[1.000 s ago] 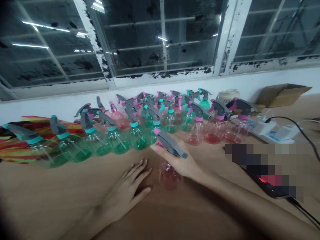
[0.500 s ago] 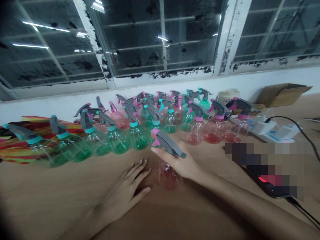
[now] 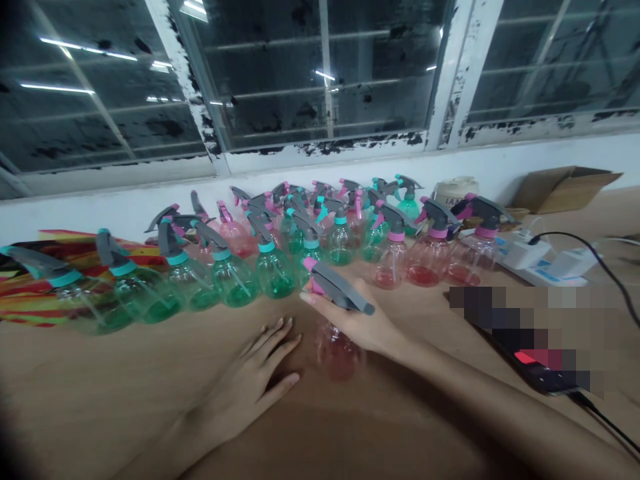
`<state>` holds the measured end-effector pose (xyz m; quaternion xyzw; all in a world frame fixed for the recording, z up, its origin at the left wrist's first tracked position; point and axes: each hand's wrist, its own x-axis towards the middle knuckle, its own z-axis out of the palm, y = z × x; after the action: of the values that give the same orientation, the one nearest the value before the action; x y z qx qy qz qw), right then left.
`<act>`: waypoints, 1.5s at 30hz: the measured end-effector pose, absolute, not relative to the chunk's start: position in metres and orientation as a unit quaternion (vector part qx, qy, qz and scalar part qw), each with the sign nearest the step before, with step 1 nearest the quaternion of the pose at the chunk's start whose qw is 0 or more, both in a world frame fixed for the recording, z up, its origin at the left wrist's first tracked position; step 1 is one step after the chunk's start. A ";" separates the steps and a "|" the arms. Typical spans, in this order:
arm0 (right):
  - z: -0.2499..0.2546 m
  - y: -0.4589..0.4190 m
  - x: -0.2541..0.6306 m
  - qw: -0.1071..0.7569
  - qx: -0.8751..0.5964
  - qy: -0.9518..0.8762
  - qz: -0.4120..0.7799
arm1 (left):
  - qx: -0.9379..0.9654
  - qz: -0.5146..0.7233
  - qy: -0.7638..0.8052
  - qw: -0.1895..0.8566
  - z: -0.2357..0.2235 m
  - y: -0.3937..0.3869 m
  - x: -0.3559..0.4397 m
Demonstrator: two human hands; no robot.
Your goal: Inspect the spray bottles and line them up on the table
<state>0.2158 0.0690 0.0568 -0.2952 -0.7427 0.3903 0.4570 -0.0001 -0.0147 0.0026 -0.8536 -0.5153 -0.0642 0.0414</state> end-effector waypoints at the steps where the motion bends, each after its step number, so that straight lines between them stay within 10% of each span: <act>1: 0.057 0.069 0.216 0.455 -0.303 -0.745 0.383 | -0.854 -0.062 -0.515 0.041 0.003 -0.014 0.000; 45: 0.054 0.066 0.218 0.453 -0.318 -0.747 0.367 | -0.855 -0.052 -0.515 0.044 0.004 -0.014 0.000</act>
<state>0.2180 0.0663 0.0544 -0.3181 -0.7474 0.3671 0.4532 0.0000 -0.0141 0.0039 -0.8547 -0.5147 -0.0516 0.0436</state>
